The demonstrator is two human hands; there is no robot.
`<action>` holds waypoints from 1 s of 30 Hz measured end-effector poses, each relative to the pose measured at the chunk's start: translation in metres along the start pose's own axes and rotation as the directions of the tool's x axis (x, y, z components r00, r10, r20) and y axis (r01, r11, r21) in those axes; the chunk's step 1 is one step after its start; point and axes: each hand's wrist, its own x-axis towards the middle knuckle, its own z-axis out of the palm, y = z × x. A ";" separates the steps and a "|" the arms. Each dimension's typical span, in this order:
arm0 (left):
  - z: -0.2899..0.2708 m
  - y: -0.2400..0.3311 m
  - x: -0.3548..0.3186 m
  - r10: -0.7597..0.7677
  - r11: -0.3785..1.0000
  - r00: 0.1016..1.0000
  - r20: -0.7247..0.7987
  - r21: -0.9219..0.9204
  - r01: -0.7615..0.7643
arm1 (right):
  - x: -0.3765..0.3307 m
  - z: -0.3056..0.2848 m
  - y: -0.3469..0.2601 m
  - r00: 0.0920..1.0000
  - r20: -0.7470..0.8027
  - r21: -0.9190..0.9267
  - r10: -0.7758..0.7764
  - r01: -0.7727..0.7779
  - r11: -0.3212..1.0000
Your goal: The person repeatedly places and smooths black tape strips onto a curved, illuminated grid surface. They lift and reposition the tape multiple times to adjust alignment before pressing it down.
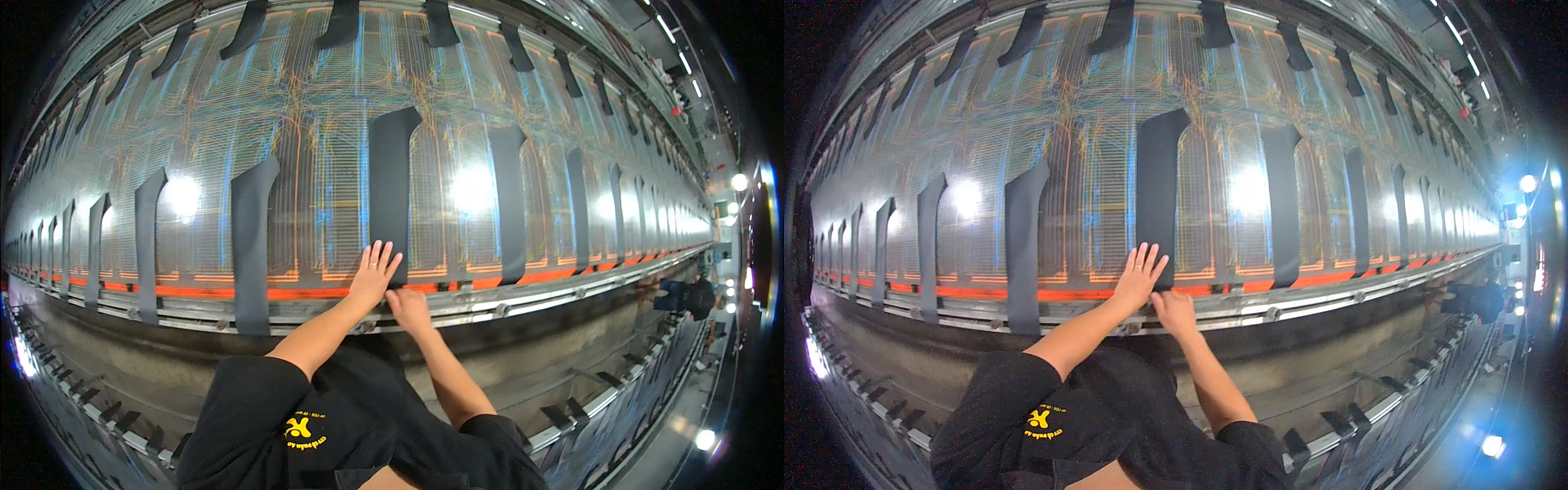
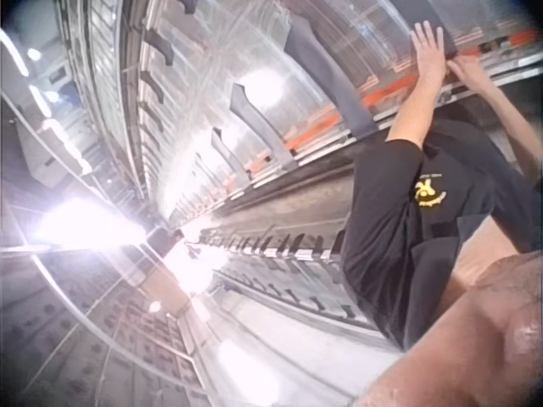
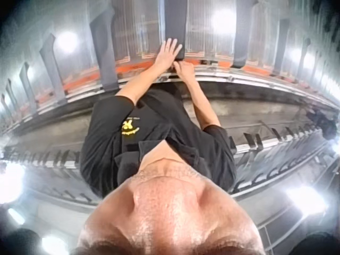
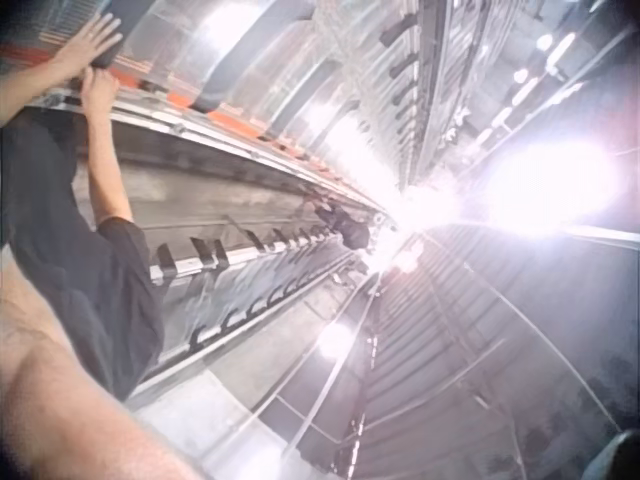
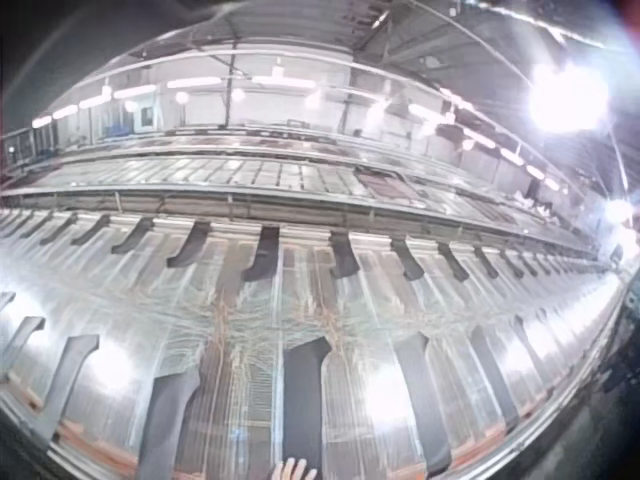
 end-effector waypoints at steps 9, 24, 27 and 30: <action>-0.019 -0.093 -0.103 0.042 0.793 0.992 -0.115 -0.601 -0.103 | 0.003 0.023 -0.056 0.909 -0.391 0.055 -0.145 0.181 0.982; 0.064 -0.344 -0.294 0.270 -0.620 0.685 0.677 -0.423 0.661 | 0.044 0.161 -0.336 0.915 0.330 0.728 0.230 -0.402 0.555; 0.006 -0.343 -0.262 0.231 -0.822 0.794 0.562 -0.324 0.469 | 0.051 0.096 -0.391 0.891 0.380 0.630 0.247 -0.445 0.637; -0.019 -0.370 -0.211 0.235 -0.829 0.785 0.573 -0.303 0.470 | 0.044 0.058 -0.418 0.884 0.456 0.613 0.105 -0.397 0.683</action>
